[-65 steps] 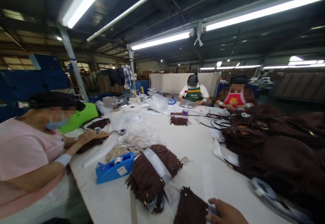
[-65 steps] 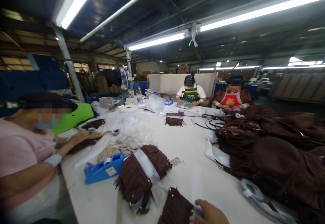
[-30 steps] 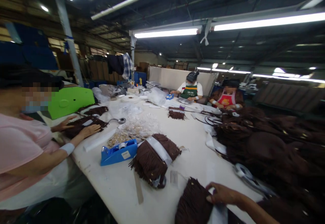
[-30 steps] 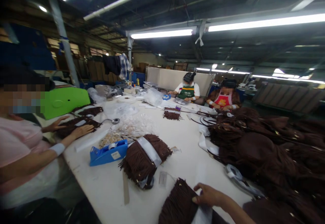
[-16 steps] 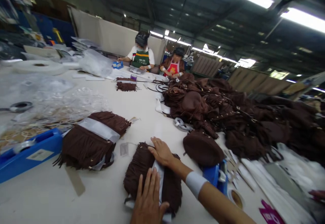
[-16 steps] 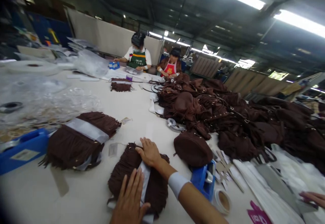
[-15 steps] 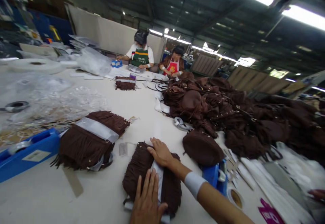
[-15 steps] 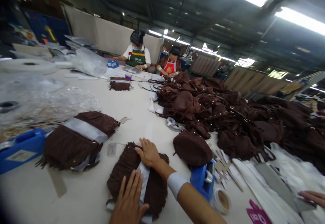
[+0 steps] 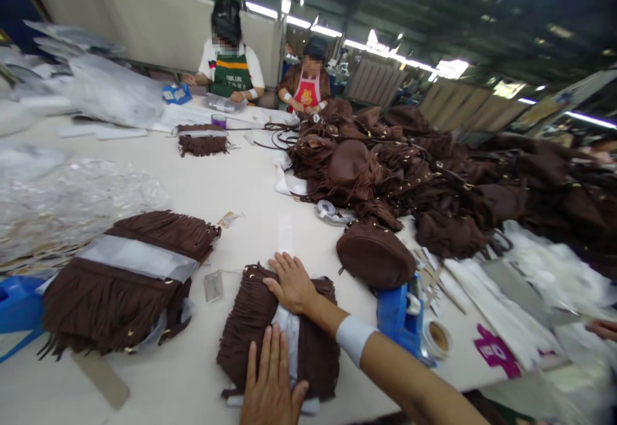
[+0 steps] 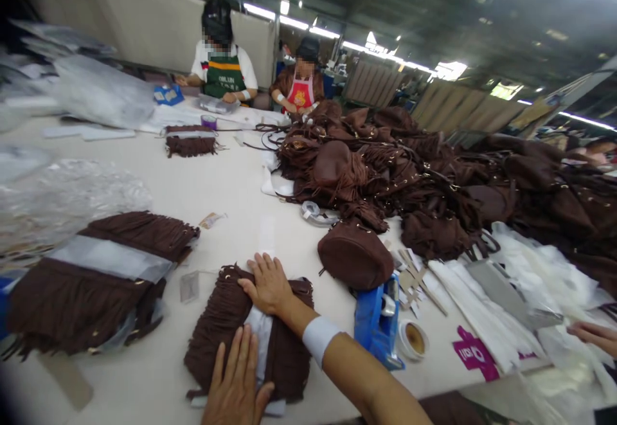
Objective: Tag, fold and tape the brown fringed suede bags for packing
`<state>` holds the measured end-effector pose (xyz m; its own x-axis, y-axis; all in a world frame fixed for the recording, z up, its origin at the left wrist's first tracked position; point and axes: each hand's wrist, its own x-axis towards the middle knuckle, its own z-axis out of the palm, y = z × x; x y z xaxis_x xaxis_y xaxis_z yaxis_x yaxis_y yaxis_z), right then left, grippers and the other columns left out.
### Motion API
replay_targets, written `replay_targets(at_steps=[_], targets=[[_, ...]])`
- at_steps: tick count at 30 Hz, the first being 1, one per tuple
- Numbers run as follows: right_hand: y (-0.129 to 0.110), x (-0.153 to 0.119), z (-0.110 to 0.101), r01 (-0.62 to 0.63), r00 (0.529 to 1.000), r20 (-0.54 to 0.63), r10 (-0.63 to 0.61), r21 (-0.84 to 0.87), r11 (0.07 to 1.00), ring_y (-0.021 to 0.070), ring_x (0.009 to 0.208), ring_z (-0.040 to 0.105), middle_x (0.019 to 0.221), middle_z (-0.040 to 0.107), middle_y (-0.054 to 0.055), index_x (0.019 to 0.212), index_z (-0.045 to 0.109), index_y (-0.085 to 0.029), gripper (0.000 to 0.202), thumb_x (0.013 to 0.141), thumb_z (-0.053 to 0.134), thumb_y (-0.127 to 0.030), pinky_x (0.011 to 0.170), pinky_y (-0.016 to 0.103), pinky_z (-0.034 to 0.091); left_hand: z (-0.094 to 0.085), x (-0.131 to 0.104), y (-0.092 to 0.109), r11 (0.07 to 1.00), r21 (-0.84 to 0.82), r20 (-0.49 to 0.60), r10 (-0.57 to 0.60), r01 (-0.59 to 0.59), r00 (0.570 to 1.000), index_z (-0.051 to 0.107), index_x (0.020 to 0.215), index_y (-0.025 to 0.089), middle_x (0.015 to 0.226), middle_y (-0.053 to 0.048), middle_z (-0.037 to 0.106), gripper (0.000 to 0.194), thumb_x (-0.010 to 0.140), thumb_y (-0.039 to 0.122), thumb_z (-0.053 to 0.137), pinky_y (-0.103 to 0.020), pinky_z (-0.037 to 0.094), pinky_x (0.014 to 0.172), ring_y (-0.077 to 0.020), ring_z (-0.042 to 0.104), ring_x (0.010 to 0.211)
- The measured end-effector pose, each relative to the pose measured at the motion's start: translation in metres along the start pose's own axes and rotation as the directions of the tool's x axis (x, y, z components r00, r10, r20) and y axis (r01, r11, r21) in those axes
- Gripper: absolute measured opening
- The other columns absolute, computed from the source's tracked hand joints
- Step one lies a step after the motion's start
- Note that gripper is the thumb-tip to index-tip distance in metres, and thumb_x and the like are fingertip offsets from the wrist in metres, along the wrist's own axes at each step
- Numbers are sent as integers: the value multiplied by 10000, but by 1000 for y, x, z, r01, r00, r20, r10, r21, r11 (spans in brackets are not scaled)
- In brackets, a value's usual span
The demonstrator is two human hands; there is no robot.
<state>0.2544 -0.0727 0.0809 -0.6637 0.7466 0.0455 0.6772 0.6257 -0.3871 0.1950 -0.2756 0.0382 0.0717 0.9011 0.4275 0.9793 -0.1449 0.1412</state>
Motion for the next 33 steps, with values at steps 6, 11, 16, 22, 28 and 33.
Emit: replay_targets(at_steps=[6, 11, 16, 22, 28, 33], targets=[[0, -22, -20, -93, 967, -228, 111, 89, 992, 251, 1405, 373, 1480, 473, 132, 1451, 413, -153, 546, 1006, 400, -468, 1155, 432, 293, -1, 2, -11, 982, -160, -29, -109, 103, 994, 96, 1561, 103, 1490, -218, 450, 773, 930, 349, 471, -523, 408, 1066, -335, 426, 1374], [8, -75, -32, -277, 871, -344, 350, 244, 929, 227, 1069, 627, 1136, 673, 112, 1176, 590, -171, 334, 1020, 346, -337, 952, 376, 474, -23, 28, -23, 938, -254, 67, -227, 236, 972, 366, 1445, 69, 1398, -199, 543, 554, 982, 370, 411, -466, 465, 1006, -289, 518, 1274], [6, -107, -22, -295, 846, -338, 413, 349, 889, 196, 951, 661, 1028, 691, 55, 1096, 616, -211, 228, 971, 443, -291, 839, 316, 515, -34, 45, -21, 920, -272, 233, -221, 281, 947, 487, 1371, 108, 1277, -163, 637, 464, 992, 345, 366, -461, 451, 969, -291, 578, 1169], [-10, -110, -18, -242, 858, -348, 379, 376, 894, 213, 978, 622, 1019, 666, 47, 1076, 621, -229, 188, 927, 506, -231, 871, 341, 485, -48, 63, -23, 771, -389, 484, -294, 503, 824, 370, 1472, 119, 1237, -155, 662, 557, 971, 364, 356, -388, 437, 964, -268, 617, 1127], [-13, -111, -15, -223, 875, -333, 350, 364, 904, 215, 1007, 601, 1027, 650, 48, 1072, 613, -216, 196, 907, 521, -163, 895, 345, 471, -43, 74, -31, 699, -443, 577, -257, 561, 775, 362, 1470, 187, 1173, -67, 716, 546, 946, 330, 411, -250, 480, 829, -175, 683, 1017], [-11, -108, -22, -236, 885, -316, 343, 330, 914, 211, 993, 614, 1018, 660, 48, 1060, 612, -215, 183, 909, 525, -163, 883, 331, 482, -40, 76, -41, 736, -430, 560, -237, 523, 794, 542, 1310, 185, 896, -20, 745, 406, 939, 299, 422, -243, 487, 704, -165, 703, 805]])
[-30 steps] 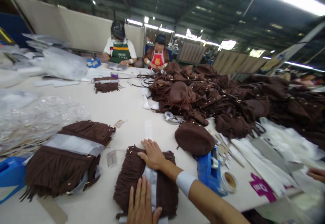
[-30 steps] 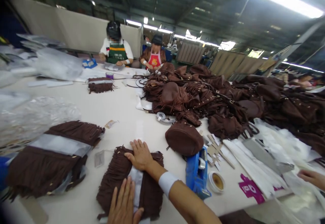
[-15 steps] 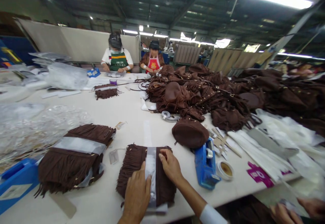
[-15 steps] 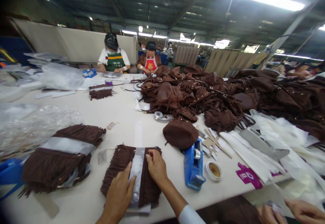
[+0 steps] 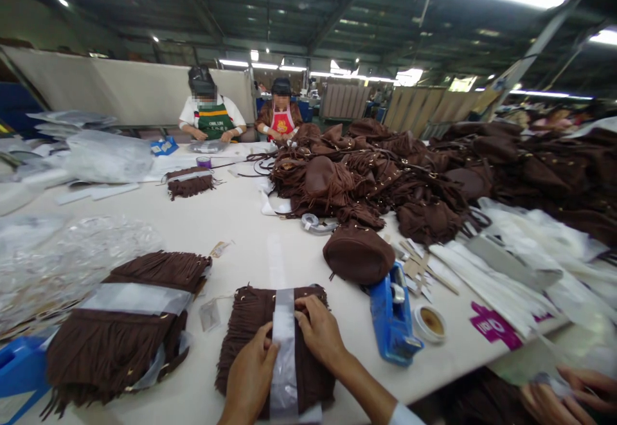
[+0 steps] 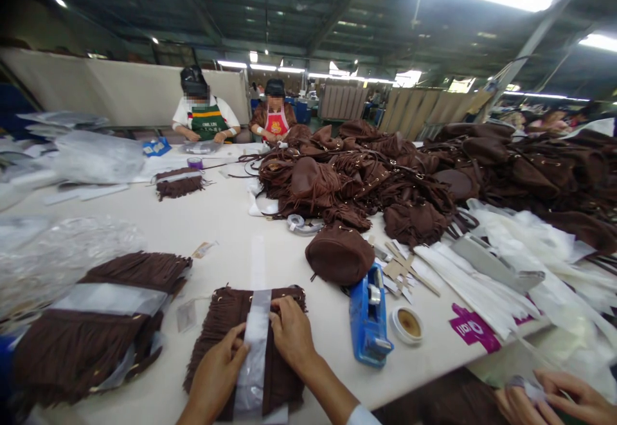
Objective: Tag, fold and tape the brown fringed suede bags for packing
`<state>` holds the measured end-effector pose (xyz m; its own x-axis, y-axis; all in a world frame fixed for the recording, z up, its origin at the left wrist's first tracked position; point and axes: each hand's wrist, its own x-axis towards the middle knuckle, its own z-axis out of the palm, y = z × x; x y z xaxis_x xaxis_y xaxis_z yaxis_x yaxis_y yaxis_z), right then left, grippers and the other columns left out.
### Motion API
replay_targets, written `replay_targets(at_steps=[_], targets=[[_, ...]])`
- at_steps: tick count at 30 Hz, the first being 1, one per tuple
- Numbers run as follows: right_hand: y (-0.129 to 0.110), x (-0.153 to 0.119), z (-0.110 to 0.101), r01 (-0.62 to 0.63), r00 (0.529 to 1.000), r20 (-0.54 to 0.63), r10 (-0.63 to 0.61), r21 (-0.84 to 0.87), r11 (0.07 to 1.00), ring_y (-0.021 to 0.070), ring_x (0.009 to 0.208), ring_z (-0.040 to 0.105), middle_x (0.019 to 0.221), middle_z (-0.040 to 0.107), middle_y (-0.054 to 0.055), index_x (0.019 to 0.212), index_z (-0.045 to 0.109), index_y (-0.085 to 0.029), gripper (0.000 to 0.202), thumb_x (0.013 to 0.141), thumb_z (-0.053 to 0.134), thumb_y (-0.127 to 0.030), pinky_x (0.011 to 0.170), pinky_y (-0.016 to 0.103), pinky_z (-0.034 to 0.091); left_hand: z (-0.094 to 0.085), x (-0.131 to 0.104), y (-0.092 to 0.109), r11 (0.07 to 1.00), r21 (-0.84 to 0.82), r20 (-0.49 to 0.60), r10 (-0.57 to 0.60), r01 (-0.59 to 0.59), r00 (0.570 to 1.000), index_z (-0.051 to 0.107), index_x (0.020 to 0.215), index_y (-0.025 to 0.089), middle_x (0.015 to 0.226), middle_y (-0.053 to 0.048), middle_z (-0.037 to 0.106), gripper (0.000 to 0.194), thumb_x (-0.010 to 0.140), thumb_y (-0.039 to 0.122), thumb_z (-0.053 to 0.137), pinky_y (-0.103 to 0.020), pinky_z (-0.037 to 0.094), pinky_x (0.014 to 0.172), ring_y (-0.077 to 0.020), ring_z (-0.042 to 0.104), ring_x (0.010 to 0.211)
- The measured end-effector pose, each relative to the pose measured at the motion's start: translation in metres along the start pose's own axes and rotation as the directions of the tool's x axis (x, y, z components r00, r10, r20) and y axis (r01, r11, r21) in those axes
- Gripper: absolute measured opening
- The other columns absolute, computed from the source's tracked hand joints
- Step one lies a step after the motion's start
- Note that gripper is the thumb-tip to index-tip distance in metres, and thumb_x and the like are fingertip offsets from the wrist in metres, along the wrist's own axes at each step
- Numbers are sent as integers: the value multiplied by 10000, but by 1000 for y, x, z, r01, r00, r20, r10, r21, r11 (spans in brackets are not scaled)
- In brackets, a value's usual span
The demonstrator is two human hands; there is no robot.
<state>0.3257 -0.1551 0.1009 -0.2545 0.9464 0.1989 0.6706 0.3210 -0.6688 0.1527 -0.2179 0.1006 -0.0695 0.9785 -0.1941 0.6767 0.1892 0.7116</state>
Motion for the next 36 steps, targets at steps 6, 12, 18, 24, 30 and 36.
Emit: replay_targets(at_steps=[6, 12, 18, 24, 30, 36], targets=[[0, 30, -11, 23, 997, 69, -16, -99, 995, 237, 1069, 589, 1109, 665, 86, 1110, 624, -215, 239, 923, 481, -174, 961, 375, 450, -17, 9, -8, 985, 107, -50, 140, -134, 989, 616, 1195, 206, 962, -43, 753, 350, 985, 375, 392, -307, 549, 779, -183, 716, 876], [17, 64, -18, 93, 955, 296, -33, -191, 977, 277, 1146, 576, 1201, 671, 110, 1228, 628, -198, 418, 813, 582, -173, 1020, 428, 394, -32, 56, -10, 892, 269, -38, 388, -364, 921, 493, 1383, 166, 1404, -120, 565, 497, 916, 93, 341, -490, 344, 1144, -249, 480, 1341], [31, 88, -21, 62, 907, 421, 17, -173, 983, 236, 934, 642, 976, 728, 45, 981, 708, -229, 215, 769, 675, -220, 814, 327, 454, -40, 109, -4, 782, 286, 166, 529, -554, 832, 556, 1311, 280, 1309, -42, 643, 662, 749, -37, 407, -578, 260, 1163, -239, 527, 1290], [44, 91, -19, -17, 897, 440, 40, -57, 998, 170, 881, 635, 936, 716, -11, 935, 690, -237, 164, 784, 669, -177, 755, 245, 434, -42, 127, -6, 777, 208, 258, 543, -594, 799, 600, 1161, 275, 1135, -21, 703, 424, 817, 58, 478, -459, 365, 1124, -190, 633, 1108], [48, 91, -20, -47, 896, 443, 35, 18, 999, 172, 895, 626, 940, 705, -16, 939, 688, -246, 165, 793, 670, -172, 773, 248, 429, -47, 130, -8, 793, 155, 268, 540, -589, 798, 602, 1109, 264, 1031, -11, 715, 260, 924, 163, 449, -287, 520, 879, -161, 672, 971], [51, 90, -19, -44, 898, 440, 20, 44, 998, 176, 899, 614, 939, 695, -13, 941, 686, -245, 149, 807, 666, -184, 788, 253, 428, -42, 138, -11, 746, 155, 245, 606, -647, 757, 647, 1038, 254, 931, -18, 723, 215, 947, 224, 456, -277, 537, 837, -166, 689, 884]])
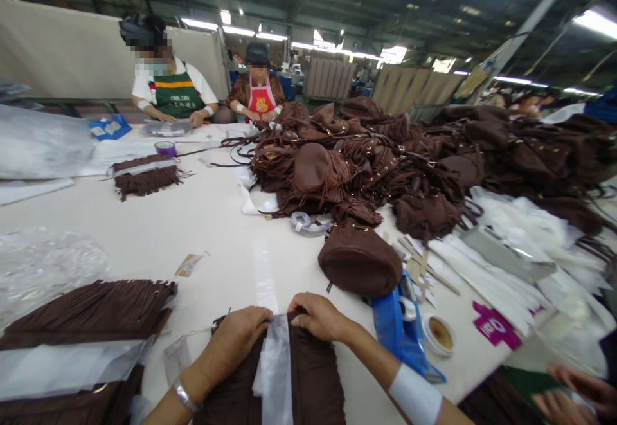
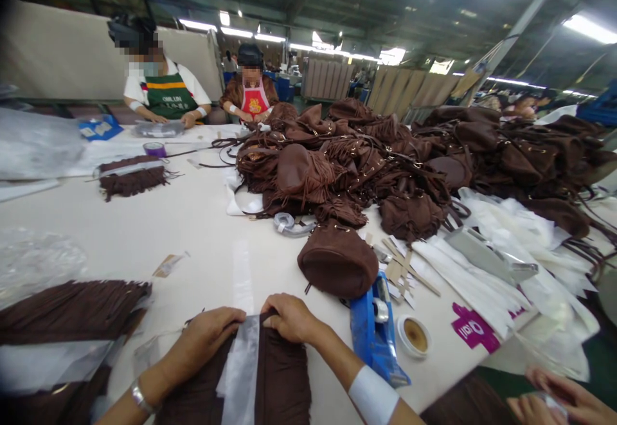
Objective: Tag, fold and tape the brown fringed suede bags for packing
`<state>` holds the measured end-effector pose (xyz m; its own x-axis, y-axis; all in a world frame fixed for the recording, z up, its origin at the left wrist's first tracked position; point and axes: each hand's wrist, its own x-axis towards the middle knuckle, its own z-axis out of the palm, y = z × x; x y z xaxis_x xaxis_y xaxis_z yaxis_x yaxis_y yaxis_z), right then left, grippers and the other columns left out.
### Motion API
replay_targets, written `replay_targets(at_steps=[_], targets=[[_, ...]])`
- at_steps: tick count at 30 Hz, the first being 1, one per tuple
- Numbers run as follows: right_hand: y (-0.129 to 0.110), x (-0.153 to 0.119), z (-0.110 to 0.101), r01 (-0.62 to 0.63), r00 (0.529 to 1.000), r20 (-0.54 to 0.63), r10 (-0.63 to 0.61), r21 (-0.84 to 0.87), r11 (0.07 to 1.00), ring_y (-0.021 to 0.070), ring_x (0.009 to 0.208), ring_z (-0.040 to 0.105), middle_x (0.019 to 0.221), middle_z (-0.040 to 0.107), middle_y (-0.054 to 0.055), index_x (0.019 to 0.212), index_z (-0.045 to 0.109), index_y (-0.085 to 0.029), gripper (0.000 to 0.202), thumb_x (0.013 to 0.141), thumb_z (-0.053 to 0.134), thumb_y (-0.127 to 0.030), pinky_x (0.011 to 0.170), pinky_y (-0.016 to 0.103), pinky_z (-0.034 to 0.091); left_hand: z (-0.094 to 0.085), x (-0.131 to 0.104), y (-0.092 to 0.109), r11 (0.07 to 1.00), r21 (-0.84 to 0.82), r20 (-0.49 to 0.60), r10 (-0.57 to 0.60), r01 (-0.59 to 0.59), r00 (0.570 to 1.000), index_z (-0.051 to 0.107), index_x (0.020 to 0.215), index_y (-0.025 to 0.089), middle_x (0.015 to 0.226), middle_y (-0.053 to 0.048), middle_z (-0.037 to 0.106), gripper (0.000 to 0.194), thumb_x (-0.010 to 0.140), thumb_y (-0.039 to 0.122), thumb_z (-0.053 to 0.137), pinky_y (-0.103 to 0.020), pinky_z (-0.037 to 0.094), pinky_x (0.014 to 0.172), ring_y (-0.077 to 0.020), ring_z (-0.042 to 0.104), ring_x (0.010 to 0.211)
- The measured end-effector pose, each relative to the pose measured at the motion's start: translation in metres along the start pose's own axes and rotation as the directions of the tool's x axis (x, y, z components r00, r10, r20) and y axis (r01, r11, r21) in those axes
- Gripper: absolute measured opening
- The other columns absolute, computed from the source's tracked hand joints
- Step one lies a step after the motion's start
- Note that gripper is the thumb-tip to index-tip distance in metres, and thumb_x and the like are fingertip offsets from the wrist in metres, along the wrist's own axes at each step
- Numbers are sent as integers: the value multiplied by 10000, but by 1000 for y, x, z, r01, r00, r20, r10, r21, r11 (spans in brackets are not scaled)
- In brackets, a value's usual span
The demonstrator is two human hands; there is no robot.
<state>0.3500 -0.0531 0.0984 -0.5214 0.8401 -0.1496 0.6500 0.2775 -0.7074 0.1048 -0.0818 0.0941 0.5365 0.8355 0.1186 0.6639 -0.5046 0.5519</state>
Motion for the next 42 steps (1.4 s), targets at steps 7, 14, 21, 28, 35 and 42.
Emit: replay_targets(at_steps=[7, 14, 21, 28, 35, 42], targets=[[0, 0, -1, -5, 1000, 9, 5, 8, 1000, 179, 913, 617, 940, 696, -6, 943, 689, -242, 134, 817, 674, -201, 804, 256, 430, 9, -1, -5, 995, 62, -46, 75, -72, 996, 639, 994, 237, 849, -21, 686, 226, 965, 197, 419, -249, 542, 759, -154, 671, 803], [-1, 2, -8, 0, 999, 48, -1, 18, 1000, 181, 916, 630, 962, 707, -8, 969, 701, -254, 173, 810, 670, -193, 800, 251, 439, 5, -5, -10, 989, 105, -64, 114, -107, 991, 630, 1046, 246, 888, -26, 689, 257, 968, 176, 396, -255, 554, 775, -157, 676, 836], [1, 2, -9, -5, 999, 44, 4, 16, 1000, 182, 919, 635, 970, 712, -8, 982, 703, -257, 175, 820, 670, -201, 800, 252, 436, 5, -9, -18, 984, 138, -35, 119, -113, 992, 609, 1092, 249, 970, -25, 710, 231, 979, 183, 418, -278, 560, 809, -168, 686, 900], [2, 1, -4, 3, 1000, 29, -3, -7, 1000, 183, 937, 636, 985, 715, -16, 1001, 688, -267, 165, 842, 670, -228, 819, 265, 450, 9, -11, -16, 977, 195, -62, 98, -84, 993, 585, 1146, 219, 1066, -49, 713, 225, 976, 207, 437, -360, 563, 894, -198, 679, 985], [-13, -20, 4, 50, 987, -144, -68, -127, 991, 240, 1146, 542, 1193, 637, 81, 1195, 599, -209, 306, 890, 619, -199, 1008, 392, 401, 14, -70, 26, 979, 173, -360, -43, 112, 932, 582, 1178, 216, 1197, -82, 662, 249, 967, 251, 455, -397, 469, 1047, -222, 607, 1159], [-52, -57, 29, -1, 942, -332, -52, -155, 988, 219, 986, 598, 1016, 665, 60, 1029, 616, -208, 159, 958, 484, -153, 894, 365, 457, 39, -103, 84, 810, -218, -173, -581, 544, 796, 582, 1153, 248, 1002, -19, 702, 310, 950, 457, 476, -286, 552, 753, -169, 695, 841]])
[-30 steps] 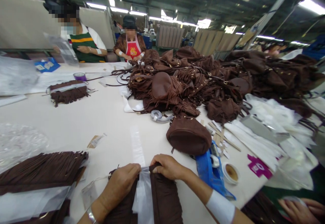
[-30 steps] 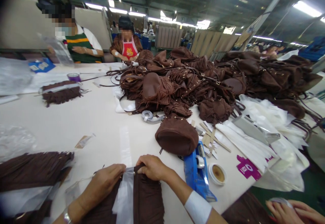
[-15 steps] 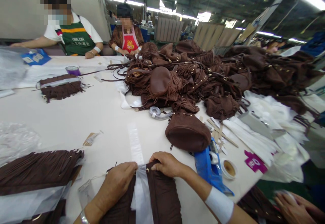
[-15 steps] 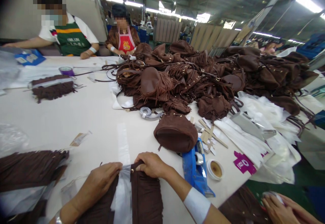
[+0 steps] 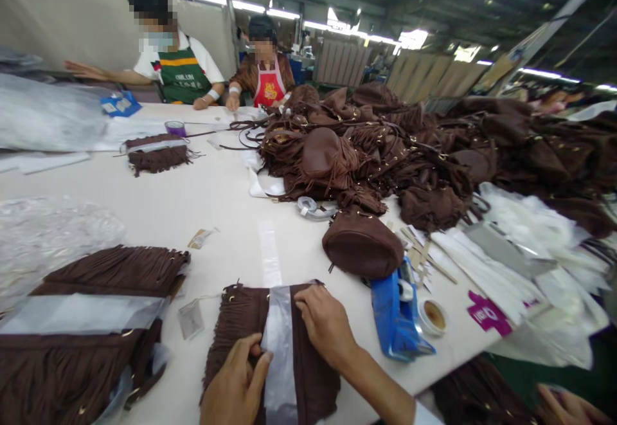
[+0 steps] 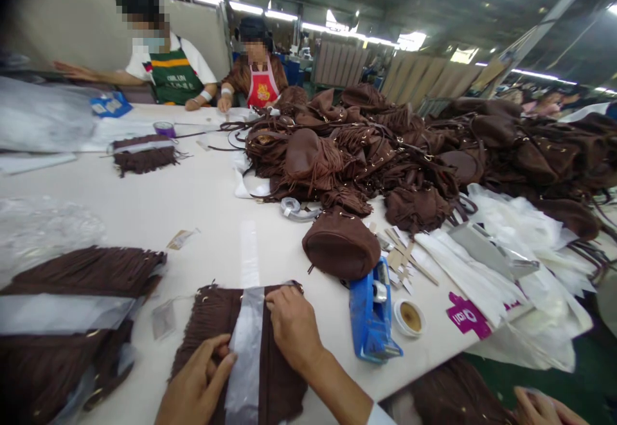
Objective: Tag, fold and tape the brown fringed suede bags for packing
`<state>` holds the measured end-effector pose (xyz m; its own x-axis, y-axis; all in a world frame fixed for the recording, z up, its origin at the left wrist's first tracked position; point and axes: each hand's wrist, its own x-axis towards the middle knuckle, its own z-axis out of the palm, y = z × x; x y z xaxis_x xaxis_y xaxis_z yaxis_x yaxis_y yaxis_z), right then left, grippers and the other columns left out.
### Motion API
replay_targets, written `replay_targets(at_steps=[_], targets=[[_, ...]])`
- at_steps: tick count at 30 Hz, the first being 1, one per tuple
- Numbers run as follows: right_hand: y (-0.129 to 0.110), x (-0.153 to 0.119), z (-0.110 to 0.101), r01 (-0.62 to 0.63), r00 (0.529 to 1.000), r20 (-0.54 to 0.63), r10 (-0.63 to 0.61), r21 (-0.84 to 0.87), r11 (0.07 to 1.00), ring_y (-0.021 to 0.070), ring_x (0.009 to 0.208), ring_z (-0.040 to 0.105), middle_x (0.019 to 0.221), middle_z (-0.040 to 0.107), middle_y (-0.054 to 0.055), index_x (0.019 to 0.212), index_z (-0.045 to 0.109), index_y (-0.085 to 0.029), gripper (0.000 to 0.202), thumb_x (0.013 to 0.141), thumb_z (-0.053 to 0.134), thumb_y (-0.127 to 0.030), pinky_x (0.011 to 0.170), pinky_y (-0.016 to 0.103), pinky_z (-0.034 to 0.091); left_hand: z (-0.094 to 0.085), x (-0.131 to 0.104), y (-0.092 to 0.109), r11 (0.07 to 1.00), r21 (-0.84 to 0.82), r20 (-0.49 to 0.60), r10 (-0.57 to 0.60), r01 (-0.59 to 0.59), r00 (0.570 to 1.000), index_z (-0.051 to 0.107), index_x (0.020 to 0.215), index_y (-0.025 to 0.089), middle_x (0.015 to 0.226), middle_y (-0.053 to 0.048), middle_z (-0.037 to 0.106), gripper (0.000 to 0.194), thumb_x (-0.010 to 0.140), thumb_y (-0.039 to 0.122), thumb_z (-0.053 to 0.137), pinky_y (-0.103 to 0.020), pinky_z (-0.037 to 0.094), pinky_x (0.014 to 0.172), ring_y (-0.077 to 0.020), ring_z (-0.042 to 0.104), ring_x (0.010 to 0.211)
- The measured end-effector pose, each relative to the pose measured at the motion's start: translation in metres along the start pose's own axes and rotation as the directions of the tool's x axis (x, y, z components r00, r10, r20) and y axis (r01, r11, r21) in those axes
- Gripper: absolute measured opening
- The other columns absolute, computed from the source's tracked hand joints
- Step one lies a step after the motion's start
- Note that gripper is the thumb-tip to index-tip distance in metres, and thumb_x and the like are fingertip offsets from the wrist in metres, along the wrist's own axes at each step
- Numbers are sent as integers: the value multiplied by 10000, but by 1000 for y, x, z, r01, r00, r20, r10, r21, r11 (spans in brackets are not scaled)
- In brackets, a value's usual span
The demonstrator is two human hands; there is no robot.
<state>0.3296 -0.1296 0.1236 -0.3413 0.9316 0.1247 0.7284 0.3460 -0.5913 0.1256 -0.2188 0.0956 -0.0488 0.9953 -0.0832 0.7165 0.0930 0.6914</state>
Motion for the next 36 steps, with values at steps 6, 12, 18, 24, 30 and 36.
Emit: replay_targets(at_steps=[6, 12, 18, 24, 30, 36], targets=[[-16, -31, 13, -273, 958, 183, 221, 333, 903, 146, 665, 646, 728, 646, -30, 1097, 570, -191, 191, 916, 515, -163, 666, 255, 474, -4, 8, 21, 991, -59, 137, -108, 117, 985, 623, 1103, 242, 991, -29, 709, 298, 944, 413, 439, -353, 490, 833, -211, 673, 919], [-25, -55, 20, -302, 947, 227, 226, 392, 869, 147, 681, 651, 707, 651, -42, 1173, 543, -179, 318, 857, 557, -159, 680, 245, 463, -10, -4, 15, 991, -106, 156, -61, 78, 986, 618, 1179, 222, 993, -36, 713, 358, 925, 407, 447, -346, 486, 830, -216, 665, 928], [-37, -74, 23, -270, 950, 244, 195, 328, 905, 151, 710, 636, 733, 666, -39, 1168, 566, -200, 386, 793, 585, -110, 690, 240, 446, -6, -13, 11, 990, -141, 163, 17, 6, 987, 600, 1253, 194, 1089, -56, 690, 411, 905, 370, 469, -353, 483, 918, -215, 646, 1019], [-37, -76, 23, -296, 934, 296, 201, 323, 899, 138, 659, 635, 704, 665, -52, 1181, 565, -191, 400, 789, 602, -126, 654, 231, 439, -11, -61, 5, 979, -198, 1, -36, 36, 999, 575, 1260, 213, 1128, -75, 665, 428, 935, 448, 424, -387, 471, 948, -234, 623, 1047], [-36, -73, 27, -264, 936, 308, 168, 302, 916, 146, 668, 634, 685, 657, -47, 1147, 580, -181, 354, 796, 598, -133, 679, 251, 449, 29, -140, -4, 863, -421, -5, -310, 279, 951, 658, 1090, 242, 900, -18, 707, 404, 864, 551, 528, -308, 510, 681, -187, 625, 692], [-35, -93, 5, -156, 961, 265, 84, 265, 952, 149, 818, 640, 1004, 665, 15, 1151, 555, -210, 346, 815, 607, -145, 761, 277, 492, 62, -138, -2, 684, -641, 25, -436, 349, 900, 631, 1161, 181, 884, -36, 701, 594, 762, 621, 606, -259, 424, 489, -137, 533, 531]])
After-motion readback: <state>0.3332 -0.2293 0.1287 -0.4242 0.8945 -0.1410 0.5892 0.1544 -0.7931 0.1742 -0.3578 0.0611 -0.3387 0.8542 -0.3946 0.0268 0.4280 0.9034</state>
